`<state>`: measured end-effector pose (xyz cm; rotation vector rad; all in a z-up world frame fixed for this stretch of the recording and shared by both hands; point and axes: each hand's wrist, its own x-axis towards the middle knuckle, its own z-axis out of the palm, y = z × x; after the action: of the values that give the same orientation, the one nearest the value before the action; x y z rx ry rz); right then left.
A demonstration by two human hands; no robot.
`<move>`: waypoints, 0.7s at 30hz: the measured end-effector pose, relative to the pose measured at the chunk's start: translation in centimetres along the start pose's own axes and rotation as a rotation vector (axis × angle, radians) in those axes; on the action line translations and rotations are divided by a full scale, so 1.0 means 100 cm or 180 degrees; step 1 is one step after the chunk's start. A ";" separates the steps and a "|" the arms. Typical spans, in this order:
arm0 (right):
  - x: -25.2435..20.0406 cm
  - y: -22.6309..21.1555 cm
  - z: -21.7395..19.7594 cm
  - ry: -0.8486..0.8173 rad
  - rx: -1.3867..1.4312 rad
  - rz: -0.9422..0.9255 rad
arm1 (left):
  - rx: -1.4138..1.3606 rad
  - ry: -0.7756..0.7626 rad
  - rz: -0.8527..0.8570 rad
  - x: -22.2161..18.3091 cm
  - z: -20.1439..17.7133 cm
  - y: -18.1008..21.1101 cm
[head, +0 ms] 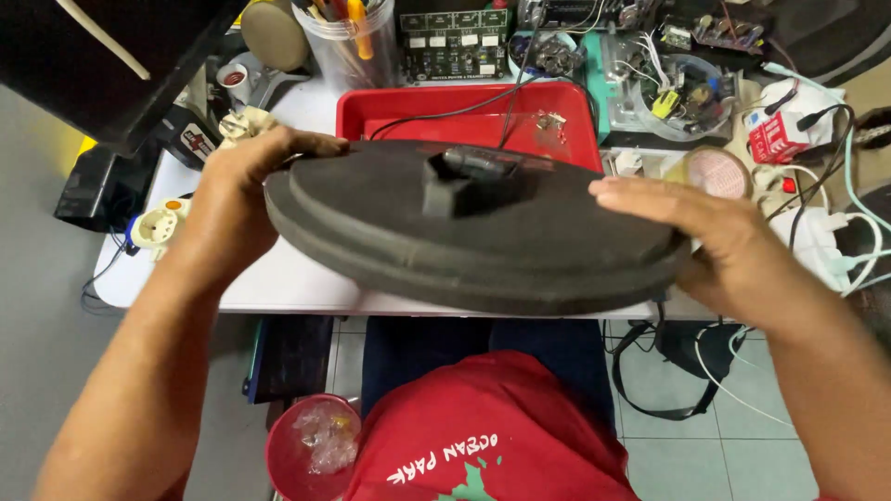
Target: Repairing a wall clock by adjusting the hands, removing the protective frame, and using a screwdriver on the back mechanism.
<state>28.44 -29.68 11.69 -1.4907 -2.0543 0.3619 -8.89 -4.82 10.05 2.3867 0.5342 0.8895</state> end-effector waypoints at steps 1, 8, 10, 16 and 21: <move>-0.001 0.001 0.012 -0.0001 -0.0002 -0.0009 | 0.0005 0.0008 0.0000 -0.003 0.008 -0.006; -0.003 0.032 0.071 0.0504 -0.1256 -0.1196 | 0.0787 0.0436 0.0701 -0.022 0.048 -0.054; -0.001 0.039 0.079 0.0601 -0.1523 -0.1367 | 0.1130 0.0460 0.0763 -0.022 0.053 -0.067; -0.005 0.059 0.089 0.0708 -0.2272 -0.1643 | 0.2085 0.0564 0.1374 -0.014 0.054 -0.083; -0.006 0.064 0.092 0.0576 -0.2562 -0.1731 | 0.2498 0.0665 0.1546 -0.012 0.053 -0.082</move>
<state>28.16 -27.06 0.80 -1.1921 -2.4567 -0.8688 -7.49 -0.90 1.17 3.2425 0.4345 1.3308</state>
